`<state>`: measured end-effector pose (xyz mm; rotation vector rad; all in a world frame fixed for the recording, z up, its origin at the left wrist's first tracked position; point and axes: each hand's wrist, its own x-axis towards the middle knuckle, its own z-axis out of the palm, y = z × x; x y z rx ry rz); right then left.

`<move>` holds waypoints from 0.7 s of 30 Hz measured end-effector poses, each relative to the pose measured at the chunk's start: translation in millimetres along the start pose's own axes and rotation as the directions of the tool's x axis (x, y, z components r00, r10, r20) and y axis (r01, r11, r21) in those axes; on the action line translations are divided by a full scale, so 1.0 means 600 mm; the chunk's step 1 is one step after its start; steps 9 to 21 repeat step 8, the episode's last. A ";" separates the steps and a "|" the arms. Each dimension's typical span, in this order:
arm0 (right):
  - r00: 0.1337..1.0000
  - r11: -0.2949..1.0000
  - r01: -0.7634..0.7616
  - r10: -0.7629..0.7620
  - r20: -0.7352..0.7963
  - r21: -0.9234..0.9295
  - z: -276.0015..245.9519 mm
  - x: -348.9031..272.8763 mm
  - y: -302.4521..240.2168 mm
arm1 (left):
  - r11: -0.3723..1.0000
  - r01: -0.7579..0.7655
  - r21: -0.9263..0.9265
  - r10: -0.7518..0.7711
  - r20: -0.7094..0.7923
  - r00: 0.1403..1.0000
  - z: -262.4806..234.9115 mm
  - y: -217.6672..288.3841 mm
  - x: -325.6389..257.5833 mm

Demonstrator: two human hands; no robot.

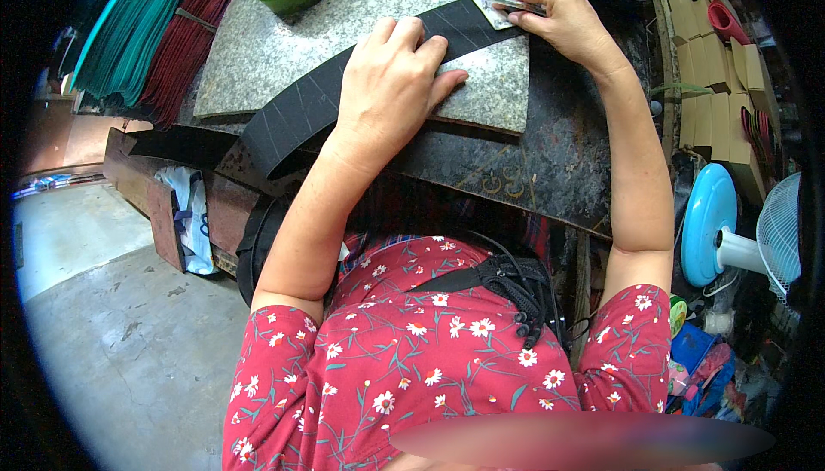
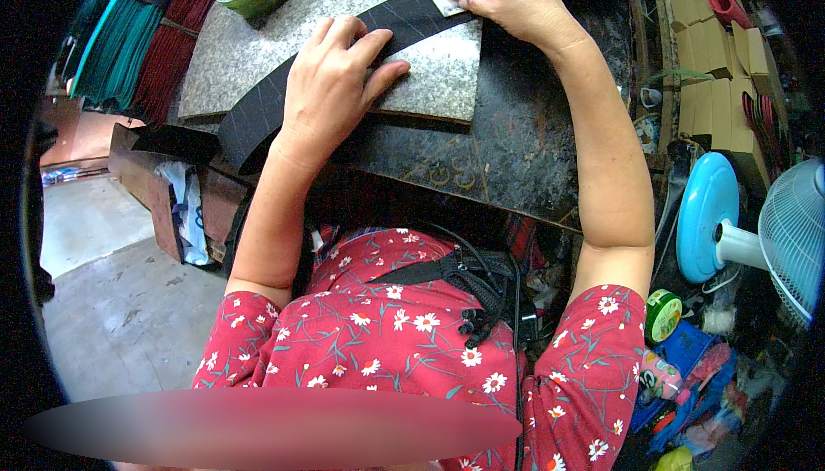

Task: The person uses a pen and a small rectangular template to mark evenly spaced lines on a long strip of black fabric. They repeatedly reposition the template along the strip and draw lines, then lift the strip to inspect the markings before continuing.

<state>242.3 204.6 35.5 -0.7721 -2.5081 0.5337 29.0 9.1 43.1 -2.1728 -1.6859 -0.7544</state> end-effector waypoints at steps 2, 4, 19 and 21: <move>0.997 0.986 0.064 -0.057 -0.051 0.153 0.006 0.008 0.000 | 1.000 0.002 -0.010 -0.002 0.004 1.000 0.002 -0.002 -0.001; 0.990 1.000 0.008 -0.011 -0.142 -0.017 0.012 0.006 -0.013 | 1.000 0.000 0.004 0.000 -0.006 1.000 0.007 -0.001 -0.003; 0.980 0.932 -0.199 0.184 -0.080 -0.301 0.023 0.001 -0.071 | 0.999 0.001 0.033 0.000 -0.031 1.000 0.017 0.002 -0.001; 0.980 0.932 -0.199 0.184 -0.080 -0.301 0.023 0.001 -0.071 | 0.999 0.001 0.033 0.000 -0.031 1.000 0.017 0.002 -0.001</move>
